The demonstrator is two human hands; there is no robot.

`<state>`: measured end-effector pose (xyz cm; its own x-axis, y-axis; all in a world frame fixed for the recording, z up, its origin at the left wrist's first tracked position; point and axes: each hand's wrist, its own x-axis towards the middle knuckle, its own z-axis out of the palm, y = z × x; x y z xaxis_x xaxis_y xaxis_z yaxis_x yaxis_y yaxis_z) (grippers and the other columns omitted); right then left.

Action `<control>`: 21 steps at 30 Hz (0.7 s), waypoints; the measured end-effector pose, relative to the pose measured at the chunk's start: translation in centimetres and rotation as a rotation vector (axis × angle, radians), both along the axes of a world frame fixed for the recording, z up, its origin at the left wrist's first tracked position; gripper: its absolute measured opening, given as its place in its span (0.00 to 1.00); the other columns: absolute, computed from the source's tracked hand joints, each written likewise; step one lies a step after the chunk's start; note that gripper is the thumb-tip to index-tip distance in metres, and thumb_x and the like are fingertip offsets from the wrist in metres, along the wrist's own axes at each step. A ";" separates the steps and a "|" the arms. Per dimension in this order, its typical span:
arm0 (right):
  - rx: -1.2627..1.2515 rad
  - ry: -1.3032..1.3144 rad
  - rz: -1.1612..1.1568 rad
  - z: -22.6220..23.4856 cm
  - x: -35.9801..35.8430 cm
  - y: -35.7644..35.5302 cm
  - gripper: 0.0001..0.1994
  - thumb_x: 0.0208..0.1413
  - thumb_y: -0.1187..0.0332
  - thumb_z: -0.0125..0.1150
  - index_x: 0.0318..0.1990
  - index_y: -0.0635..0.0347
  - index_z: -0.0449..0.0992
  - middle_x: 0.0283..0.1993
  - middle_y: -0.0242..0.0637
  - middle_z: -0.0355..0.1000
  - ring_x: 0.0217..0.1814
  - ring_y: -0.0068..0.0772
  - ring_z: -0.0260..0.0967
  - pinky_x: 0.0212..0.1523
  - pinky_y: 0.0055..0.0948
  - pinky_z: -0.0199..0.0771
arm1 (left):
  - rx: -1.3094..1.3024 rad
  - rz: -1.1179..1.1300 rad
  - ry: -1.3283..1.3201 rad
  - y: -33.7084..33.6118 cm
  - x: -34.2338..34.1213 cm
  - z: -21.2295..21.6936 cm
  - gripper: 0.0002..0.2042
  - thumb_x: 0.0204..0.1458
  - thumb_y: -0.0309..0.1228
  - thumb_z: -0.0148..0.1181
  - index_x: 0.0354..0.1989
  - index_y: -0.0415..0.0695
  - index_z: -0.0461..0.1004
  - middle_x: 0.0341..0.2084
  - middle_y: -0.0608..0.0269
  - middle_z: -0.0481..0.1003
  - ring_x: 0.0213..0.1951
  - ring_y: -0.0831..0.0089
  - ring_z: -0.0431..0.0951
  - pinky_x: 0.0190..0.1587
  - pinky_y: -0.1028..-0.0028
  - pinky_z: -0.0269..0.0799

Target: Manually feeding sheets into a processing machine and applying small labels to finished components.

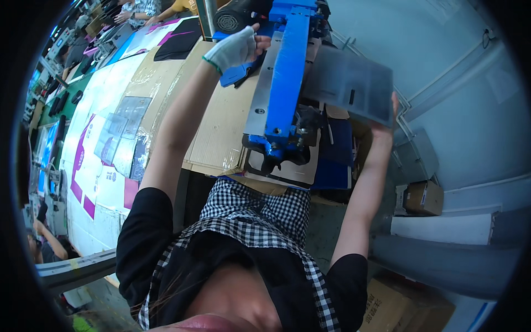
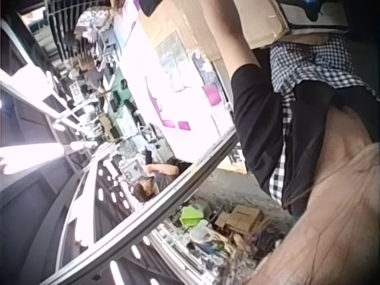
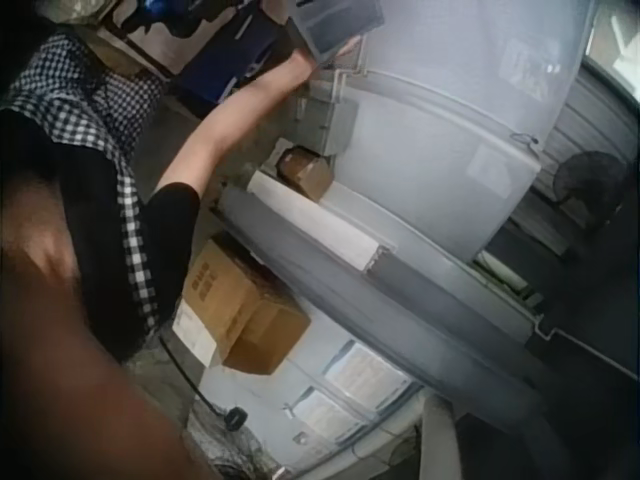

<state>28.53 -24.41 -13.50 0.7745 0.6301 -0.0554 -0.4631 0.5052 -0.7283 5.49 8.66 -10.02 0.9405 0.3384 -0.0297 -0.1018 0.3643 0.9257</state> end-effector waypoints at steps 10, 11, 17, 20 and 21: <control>0.296 0.028 0.660 -9.7 0.1 7.4 0.39 0.52 0.34 0.28 0.60 0.57 0.56 0.61 0.39 0.56 0.61 0.38 0.55 0.57 0.41 0.56 | -0.299 -0.103 0.037 2.1 -1.7 -5.7 0.19 0.54 0.50 0.46 0.28 0.45 0.71 0.21 0.64 0.70 0.19 0.78 0.65 0.23 0.82 0.57; -0.017 -0.112 0.455 -10.3 0.2 7.4 0.42 0.49 0.31 0.25 0.61 0.57 0.54 0.62 0.41 0.54 0.62 0.39 0.53 0.58 0.41 0.54 | -0.108 0.094 0.271 1.2 -1.1 -5.6 0.19 0.53 0.50 0.48 0.28 0.46 0.71 0.20 0.64 0.68 0.18 0.77 0.63 0.23 0.82 0.56; 0.477 -0.016 1.068 -5.5 0.0 7.9 0.42 0.49 0.32 0.36 0.61 0.59 0.52 0.59 0.41 0.57 0.53 0.32 0.59 0.52 0.31 0.58 | 0.003 0.214 0.303 1.9 -4.4 -4.3 0.24 0.48 0.46 0.55 0.44 0.37 0.66 0.38 0.51 0.69 0.38 0.62 0.68 0.43 0.70 0.61; 0.006 -0.702 0.486 1.2 -7.4 3.0 0.38 0.50 0.37 0.44 0.59 0.59 0.56 0.54 0.38 0.61 0.47 0.27 0.61 0.48 0.26 0.61 | 0.022 0.198 0.209 2.2 -5.4 -3.7 0.29 0.46 0.42 0.59 0.51 0.32 0.62 0.49 0.45 0.65 0.51 0.54 0.65 0.55 0.63 0.55; -0.131 -0.902 0.284 3.7 -11.2 4.8 0.37 0.51 0.39 0.46 0.59 0.59 0.57 0.53 0.37 0.63 0.45 0.25 0.62 0.46 0.25 0.62 | 0.034 0.215 0.185 2.4 -6.5 -3.7 0.31 0.45 0.40 0.60 0.53 0.30 0.60 0.52 0.43 0.63 0.55 0.51 0.63 0.59 0.60 0.53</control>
<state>17.35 -19.57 -9.79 0.3783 0.8326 0.4046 0.2080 0.3494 -0.9136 -1.04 11.06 -13.74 0.8269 0.5332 -0.1788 -0.0019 0.3207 0.9472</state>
